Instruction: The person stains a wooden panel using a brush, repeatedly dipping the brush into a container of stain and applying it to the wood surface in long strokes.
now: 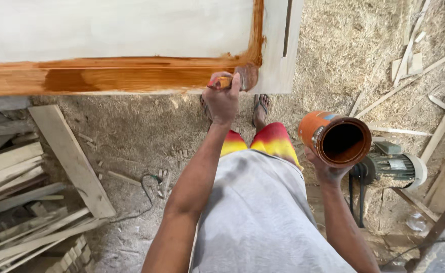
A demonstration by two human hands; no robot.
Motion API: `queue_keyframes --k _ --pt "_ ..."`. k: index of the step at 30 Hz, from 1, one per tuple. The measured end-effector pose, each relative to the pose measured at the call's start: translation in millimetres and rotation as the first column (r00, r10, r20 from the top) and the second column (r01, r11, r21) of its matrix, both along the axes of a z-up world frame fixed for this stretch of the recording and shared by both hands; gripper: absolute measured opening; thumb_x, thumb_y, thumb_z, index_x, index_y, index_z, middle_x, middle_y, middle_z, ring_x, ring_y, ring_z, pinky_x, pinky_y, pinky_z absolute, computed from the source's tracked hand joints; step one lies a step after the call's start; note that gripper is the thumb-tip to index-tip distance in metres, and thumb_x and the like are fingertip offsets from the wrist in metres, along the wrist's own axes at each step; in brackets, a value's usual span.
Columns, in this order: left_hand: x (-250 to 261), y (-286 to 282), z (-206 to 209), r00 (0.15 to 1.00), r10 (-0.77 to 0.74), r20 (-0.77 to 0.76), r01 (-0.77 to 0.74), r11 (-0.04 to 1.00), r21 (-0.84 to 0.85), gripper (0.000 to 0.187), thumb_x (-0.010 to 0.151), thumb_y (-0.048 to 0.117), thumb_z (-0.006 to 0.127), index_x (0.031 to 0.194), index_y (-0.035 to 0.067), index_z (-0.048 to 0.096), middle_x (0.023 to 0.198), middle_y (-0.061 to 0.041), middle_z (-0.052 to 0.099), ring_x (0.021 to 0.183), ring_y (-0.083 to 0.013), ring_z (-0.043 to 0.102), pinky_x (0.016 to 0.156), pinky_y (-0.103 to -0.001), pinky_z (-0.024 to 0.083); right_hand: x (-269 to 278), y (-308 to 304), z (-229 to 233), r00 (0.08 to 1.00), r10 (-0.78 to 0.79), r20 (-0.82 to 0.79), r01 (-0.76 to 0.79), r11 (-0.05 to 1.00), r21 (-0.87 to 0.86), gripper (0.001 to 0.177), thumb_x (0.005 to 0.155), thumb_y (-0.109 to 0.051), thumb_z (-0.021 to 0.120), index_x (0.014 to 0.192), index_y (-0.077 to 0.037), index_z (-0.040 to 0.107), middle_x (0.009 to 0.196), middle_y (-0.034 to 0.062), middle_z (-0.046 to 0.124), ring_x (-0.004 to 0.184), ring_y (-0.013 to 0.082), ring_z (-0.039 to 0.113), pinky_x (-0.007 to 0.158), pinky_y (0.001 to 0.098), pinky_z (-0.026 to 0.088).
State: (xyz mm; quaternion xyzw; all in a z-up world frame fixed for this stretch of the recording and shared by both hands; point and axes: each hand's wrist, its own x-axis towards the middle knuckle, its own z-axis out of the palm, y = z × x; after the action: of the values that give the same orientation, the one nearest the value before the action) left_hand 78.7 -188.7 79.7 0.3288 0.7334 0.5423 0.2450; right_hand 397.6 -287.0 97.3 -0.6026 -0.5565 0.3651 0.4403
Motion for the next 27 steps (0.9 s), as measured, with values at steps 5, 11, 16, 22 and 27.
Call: queue_keyframes --k 5,11,16,22,27 --pt "0 4 -9 0.997 -0.073 -0.031 0.072 0.997 -0.027 0.009 0.095 0.013 0.075 0.095 0.007 0.068 0.077 -0.006 0.076 0.067 -0.0097 0.076 0.055 -0.022 0.064 5 -2 5 1.000 0.027 -0.014 -0.027 0.999 -0.023 0.113 0.070 -0.019 0.096 0.161 -0.013 0.029 0.148 0.0027 0.049 0.136 0.0192 0.054 0.122 0.0368 0.050" --pt "3 1 -18 0.993 -0.108 -0.040 0.107 0.994 -0.027 0.011 0.097 0.014 0.072 0.096 0.005 0.065 0.076 -0.007 0.075 0.065 -0.0110 0.077 0.050 -0.021 0.064 10 -1 -1 0.997 0.009 0.074 -0.006 0.999 -0.033 0.112 0.071 -0.022 0.098 0.160 -0.010 0.030 0.150 0.0044 0.049 0.137 0.0218 0.055 0.124 0.0376 0.050" --pt "5 3 -20 0.990 -0.089 -0.109 0.085 0.996 -0.041 0.011 0.095 0.014 0.074 0.097 0.006 0.067 0.075 -0.007 0.075 0.064 -0.0110 0.076 0.052 -0.022 0.064 18 -6 -5 0.993 0.025 0.111 -0.028 0.999 0.021 0.110 0.071 -0.020 0.098 0.159 -0.010 0.032 0.147 0.0053 0.051 0.134 0.0220 0.056 0.120 0.0361 0.051" --pt "11 -6 -10 0.997 -0.052 -0.053 0.050 0.998 -0.022 0.012 0.093 0.013 0.076 0.095 0.006 0.066 0.074 -0.007 0.076 0.063 -0.0117 0.075 0.054 -0.025 0.061 17 -8 -4 1.000 0.018 0.025 -0.019 1.000 0.008 0.109 0.070 -0.019 0.097 0.158 -0.009 0.034 0.144 0.0052 0.051 0.131 0.0205 0.057 0.117 0.0348 0.052" --pt "12 -17 -8 0.997 -0.008 -0.080 0.010 0.999 0.032 0.011 0.093 0.013 0.076 0.097 0.007 0.067 0.080 -0.007 0.076 0.070 -0.0125 0.077 0.060 -0.023 0.064 15 -9 2 0.997 0.017 0.077 -0.017 1.000 -0.006 0.112 0.068 -0.019 0.097 0.159 -0.008 0.033 0.145 0.0056 0.051 0.132 0.0205 0.056 0.117 0.0348 0.051"
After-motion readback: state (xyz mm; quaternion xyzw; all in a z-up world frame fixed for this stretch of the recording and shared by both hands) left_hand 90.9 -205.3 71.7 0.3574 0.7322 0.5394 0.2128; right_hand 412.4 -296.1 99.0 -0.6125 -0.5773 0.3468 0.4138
